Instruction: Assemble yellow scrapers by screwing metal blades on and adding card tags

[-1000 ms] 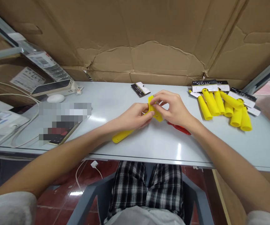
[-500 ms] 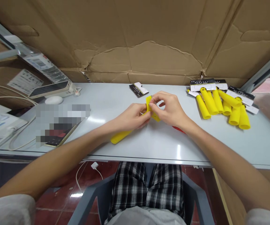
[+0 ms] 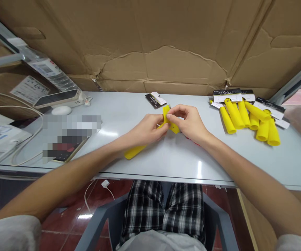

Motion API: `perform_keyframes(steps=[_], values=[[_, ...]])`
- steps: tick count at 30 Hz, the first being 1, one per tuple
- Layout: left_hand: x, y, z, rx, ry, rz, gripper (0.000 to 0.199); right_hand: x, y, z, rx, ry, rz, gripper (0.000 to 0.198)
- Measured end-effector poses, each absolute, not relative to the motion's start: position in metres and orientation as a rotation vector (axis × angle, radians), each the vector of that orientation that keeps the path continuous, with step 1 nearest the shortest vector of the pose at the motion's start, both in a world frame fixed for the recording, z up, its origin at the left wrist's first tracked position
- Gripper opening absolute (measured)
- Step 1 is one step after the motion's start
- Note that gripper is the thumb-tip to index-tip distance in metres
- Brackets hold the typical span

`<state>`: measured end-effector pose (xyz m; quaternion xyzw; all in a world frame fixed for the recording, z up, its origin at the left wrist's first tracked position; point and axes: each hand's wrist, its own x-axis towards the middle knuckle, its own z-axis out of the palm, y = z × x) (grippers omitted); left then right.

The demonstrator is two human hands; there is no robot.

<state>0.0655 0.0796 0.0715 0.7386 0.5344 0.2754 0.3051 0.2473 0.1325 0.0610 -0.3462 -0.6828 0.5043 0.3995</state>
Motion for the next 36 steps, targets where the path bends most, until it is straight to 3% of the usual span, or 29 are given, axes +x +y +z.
perform_keyframes(steps=[12,22,36], values=[[0.064,0.082,0.07,1.901,1.363,0.729,0.023,0.251,0.141,0.054,-0.879,-1.592,1.465,0.066],[0.059,0.091,0.078,1.505,1.238,0.872,0.026,0.263,0.147,0.066,-1.054,-1.949,1.438,0.056],[0.058,0.094,0.073,1.502,1.177,0.916,0.025,0.26,0.142,0.067,-1.034,-1.927,1.454,0.066]])
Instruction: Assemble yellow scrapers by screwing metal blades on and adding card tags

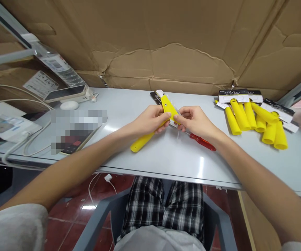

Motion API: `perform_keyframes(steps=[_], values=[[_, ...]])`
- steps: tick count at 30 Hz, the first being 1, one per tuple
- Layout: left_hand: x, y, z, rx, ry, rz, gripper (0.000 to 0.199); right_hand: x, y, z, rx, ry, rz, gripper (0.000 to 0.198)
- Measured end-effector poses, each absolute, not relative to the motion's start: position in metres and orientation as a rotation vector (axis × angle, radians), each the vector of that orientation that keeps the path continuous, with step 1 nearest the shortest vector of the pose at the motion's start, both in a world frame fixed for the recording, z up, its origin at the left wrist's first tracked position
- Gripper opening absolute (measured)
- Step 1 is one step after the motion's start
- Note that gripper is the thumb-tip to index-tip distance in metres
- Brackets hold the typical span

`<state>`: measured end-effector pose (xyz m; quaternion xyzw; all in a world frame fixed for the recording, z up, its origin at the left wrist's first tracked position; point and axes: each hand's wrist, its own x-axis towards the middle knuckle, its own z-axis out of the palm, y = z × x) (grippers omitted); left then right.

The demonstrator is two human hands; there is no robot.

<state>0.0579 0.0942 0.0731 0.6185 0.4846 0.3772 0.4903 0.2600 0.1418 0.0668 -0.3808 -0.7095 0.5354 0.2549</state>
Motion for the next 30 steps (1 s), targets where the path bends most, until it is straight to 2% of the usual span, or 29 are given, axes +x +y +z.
perform_keyframes(steps=[10,19,30], values=[[0.0537,0.0951,0.0722,1.584,1.147,0.892,0.014,0.2611,0.1413,0.0659,-1.084,-1.95,1.415,0.071],[0.0531,0.0937,0.0719,1.666,1.129,0.873,0.017,0.2574,0.137,0.0692,-1.037,-1.866,1.427,0.072],[0.0518,0.0927,0.072,1.893,1.403,0.882,0.016,0.2574,0.1394,0.0607,-1.079,-1.814,1.442,0.071]])
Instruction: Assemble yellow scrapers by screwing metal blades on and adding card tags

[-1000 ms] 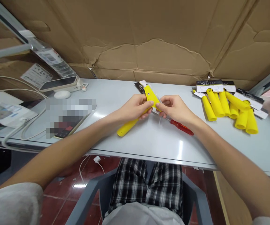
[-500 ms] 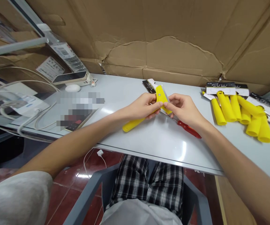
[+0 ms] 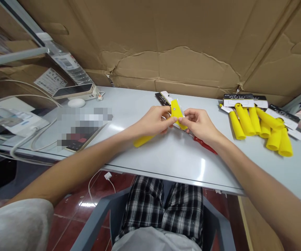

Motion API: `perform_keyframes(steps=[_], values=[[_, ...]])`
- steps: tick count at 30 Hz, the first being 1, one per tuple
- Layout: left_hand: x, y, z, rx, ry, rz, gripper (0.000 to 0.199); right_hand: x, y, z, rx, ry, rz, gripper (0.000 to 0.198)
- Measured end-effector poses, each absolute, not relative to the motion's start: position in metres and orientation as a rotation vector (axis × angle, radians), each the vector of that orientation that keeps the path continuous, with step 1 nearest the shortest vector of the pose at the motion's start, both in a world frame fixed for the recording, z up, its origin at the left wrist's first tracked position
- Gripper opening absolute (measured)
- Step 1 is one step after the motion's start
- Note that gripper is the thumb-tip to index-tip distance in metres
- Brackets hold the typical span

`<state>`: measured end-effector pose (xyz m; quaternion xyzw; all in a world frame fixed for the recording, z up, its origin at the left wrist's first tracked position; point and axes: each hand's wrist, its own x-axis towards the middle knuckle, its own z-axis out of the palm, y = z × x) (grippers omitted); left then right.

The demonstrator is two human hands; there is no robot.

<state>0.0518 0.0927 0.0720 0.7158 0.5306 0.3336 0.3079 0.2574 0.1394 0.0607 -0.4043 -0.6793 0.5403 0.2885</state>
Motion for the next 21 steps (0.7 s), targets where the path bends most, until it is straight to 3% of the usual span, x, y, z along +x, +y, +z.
perform_keyframes(steps=[2,6,8,14,21], values=[[0.053,0.09,0.07,1.959,1.446,0.97,0.019,0.257,0.139,0.061,-1.067,-1.786,1.446,0.071],[0.053,0.088,0.064,2.067,1.46,1.115,0.07,0.257,0.138,0.064,-1.097,-1.725,1.431,0.076],[0.051,0.09,0.06,2.202,1.41,1.071,0.083,0.257,0.138,0.066,-1.122,-1.718,1.425,0.077],[0.049,0.095,0.048,2.571,1.445,0.9,0.067,0.258,0.139,0.068,-1.108,-1.711,1.409,0.072],[0.058,0.086,0.051,2.681,1.749,0.608,0.062,0.257,0.139,0.068,-1.112,-1.7,1.395,0.075]])
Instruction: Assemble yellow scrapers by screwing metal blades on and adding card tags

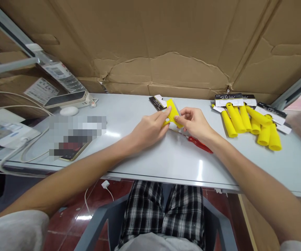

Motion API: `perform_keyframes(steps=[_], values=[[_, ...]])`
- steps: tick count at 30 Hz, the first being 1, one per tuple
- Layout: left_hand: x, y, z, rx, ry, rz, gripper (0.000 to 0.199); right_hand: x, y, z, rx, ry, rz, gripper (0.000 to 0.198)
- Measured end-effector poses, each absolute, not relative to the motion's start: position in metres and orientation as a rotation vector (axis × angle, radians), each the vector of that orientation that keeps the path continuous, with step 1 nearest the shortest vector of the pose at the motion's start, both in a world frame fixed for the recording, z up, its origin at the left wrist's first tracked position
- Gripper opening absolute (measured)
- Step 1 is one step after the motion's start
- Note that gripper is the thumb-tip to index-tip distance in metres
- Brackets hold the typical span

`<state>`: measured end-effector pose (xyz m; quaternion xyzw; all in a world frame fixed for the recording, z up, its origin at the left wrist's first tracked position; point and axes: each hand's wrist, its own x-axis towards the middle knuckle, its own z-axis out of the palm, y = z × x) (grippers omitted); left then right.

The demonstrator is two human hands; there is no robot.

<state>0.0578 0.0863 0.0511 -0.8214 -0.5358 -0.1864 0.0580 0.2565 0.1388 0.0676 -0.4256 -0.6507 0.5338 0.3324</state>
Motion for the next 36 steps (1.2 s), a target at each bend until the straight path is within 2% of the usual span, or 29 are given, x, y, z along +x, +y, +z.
perform_keyframes(steps=[7,11,13,16,21,25,31,36], values=[[0.06,0.084,0.057,-2.47,-1.659,-0.435,0.061,0.255,0.138,0.062,-1.175,-1.705,1.389,0.072],[0.054,0.091,0.051,-2.492,-1.65,-0.538,0.062,0.254,0.138,0.062,-1.223,-1.708,1.38,0.077],[0.05,0.096,0.05,-2.516,-1.639,-0.701,0.06,0.255,0.139,0.063,-1.183,-1.693,1.394,0.081],[0.044,0.103,0.055,-2.574,-1.738,-1.102,0.044,0.258,0.142,0.066,-1.16,-1.624,1.407,0.083],[0.04,0.107,0.074,-2.791,-2.193,-1.888,0.015,0.264,0.15,0.069,-1.17,-1.58,1.317,0.071],[0.037,0.11,0.078,-2.798,-2.24,-2.403,0.017,0.269,0.157,0.066,-1.21,-1.677,1.106,0.054],[0.033,0.118,0.071,-2.821,-2.23,-2.703,0.026,0.277,0.167,0.06,-1.262,-2.067,0.527,0.03],[0.03,0.123,0.064,-2.775,-2.203,-2.792,0.023,0.286,0.182,0.05,-1.282,-2.213,0.426,0.033]])
